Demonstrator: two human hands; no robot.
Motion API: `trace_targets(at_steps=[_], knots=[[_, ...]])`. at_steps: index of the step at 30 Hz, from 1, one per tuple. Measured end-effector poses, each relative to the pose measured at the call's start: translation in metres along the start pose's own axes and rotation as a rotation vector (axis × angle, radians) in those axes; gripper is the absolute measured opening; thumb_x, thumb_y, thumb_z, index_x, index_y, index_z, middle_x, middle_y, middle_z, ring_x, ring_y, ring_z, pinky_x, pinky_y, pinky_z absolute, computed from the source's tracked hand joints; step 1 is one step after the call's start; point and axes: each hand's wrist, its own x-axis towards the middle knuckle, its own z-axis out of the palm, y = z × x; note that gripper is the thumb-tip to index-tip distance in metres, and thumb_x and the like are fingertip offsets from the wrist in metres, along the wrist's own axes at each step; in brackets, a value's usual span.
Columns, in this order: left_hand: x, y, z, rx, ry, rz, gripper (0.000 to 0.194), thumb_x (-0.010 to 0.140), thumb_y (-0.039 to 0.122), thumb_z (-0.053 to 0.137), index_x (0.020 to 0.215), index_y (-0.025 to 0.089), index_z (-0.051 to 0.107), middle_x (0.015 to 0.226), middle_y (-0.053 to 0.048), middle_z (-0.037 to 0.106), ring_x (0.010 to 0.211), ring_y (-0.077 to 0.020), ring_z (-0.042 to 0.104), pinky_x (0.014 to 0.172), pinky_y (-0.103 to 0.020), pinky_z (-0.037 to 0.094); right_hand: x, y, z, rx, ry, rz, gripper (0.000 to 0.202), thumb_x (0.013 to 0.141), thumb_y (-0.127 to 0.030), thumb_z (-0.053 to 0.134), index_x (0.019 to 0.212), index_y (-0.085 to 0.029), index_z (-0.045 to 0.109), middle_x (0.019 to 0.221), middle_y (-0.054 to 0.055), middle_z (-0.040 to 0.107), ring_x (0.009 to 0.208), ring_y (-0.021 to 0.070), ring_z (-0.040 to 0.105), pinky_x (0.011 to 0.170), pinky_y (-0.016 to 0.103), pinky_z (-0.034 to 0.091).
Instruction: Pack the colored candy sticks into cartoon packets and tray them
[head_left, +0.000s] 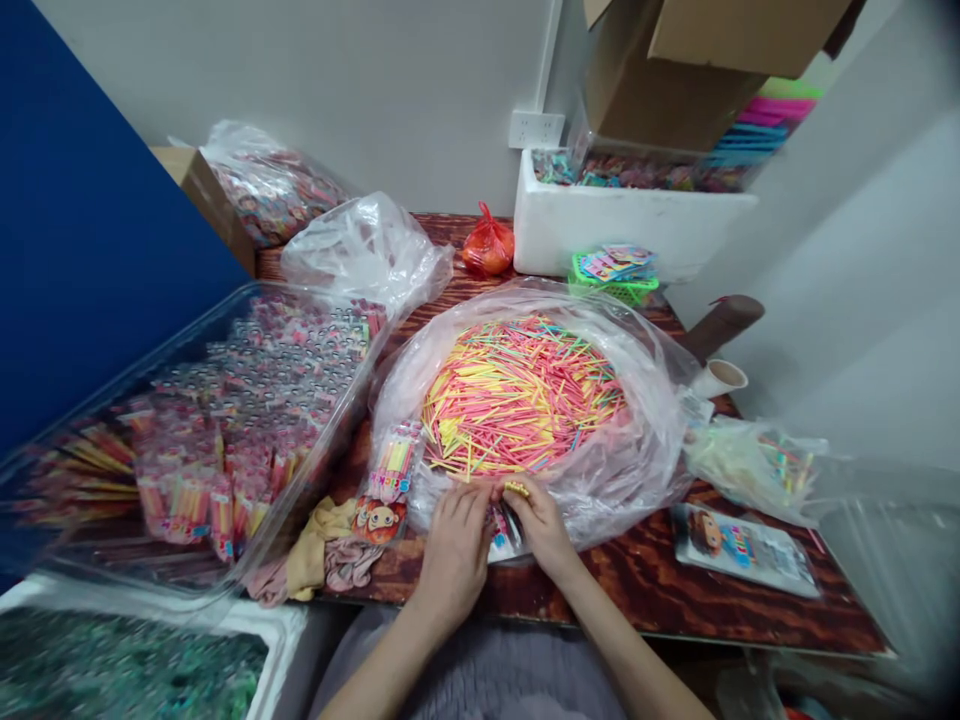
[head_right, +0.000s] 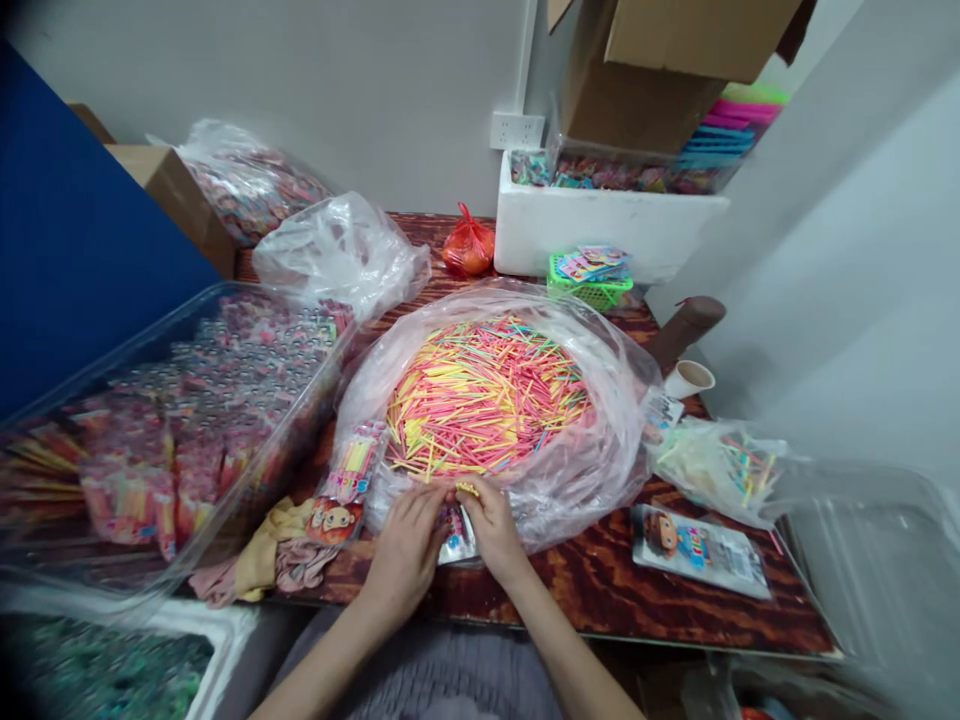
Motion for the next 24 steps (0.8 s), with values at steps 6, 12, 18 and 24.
trace_targets(at_steps=[6, 12, 18, 24], knots=[[0.006, 0.003, -0.004, 0.218, -0.121, 0.016, 0.047, 0.087, 0.007, 0.044, 0.133, 0.014, 0.047, 0.129, -0.013, 0.058, 0.121, -0.0264, 0.050, 0.109, -0.050, 0.032, -0.004, 0.000, 0.002, 0.037, 0.011, 0.017, 0.015, 0.091, -0.023, 0.053, 0.094, -0.023, 0.068, 0.084, 0.000, 0.067, 0.080, 0.0159, 0.061, 0.076, 0.025, 0.046], [0.020, 0.021, -0.014, 0.351, -0.183, -0.047, 0.041, 0.088, 0.011, 0.047, 0.129, 0.014, 0.051, 0.121, -0.013, 0.060, 0.112, -0.0293, 0.052, 0.101, -0.050, 0.037, 0.002, -0.013, -0.005, 0.021, 0.085, -0.015, 0.013, 0.091, -0.026, 0.055, 0.092, -0.023, 0.068, 0.086, 0.001, 0.067, 0.081, 0.0166, 0.061, 0.077, 0.027, 0.047], [0.021, 0.014, 0.000, 0.136, -0.128, -0.086, 0.025, 0.086, 0.018, 0.055, 0.112, 0.017, 0.055, 0.106, -0.009, 0.059, 0.099, -0.0253, 0.053, 0.085, -0.041, 0.044, 0.010, -0.019, -0.011, -0.013, 0.067, -0.030, 0.013, 0.091, -0.027, 0.056, 0.093, -0.023, 0.068, 0.084, 0.001, 0.068, 0.082, 0.0172, 0.063, 0.077, 0.027, 0.047], [0.024, -0.003, 0.005, 0.028, -0.077, -0.063, 0.011, 0.092, 0.016, 0.046, 0.089, 0.017, 0.056, 0.089, -0.006, 0.059, 0.085, -0.0216, 0.054, 0.075, -0.035, 0.046, 0.014, -0.022, -0.010, -0.009, 0.081, -0.024, 0.011, 0.090, -0.027, 0.057, 0.092, -0.023, 0.067, 0.082, 0.000, 0.069, 0.080, 0.0163, 0.064, 0.075, 0.026, 0.048]])
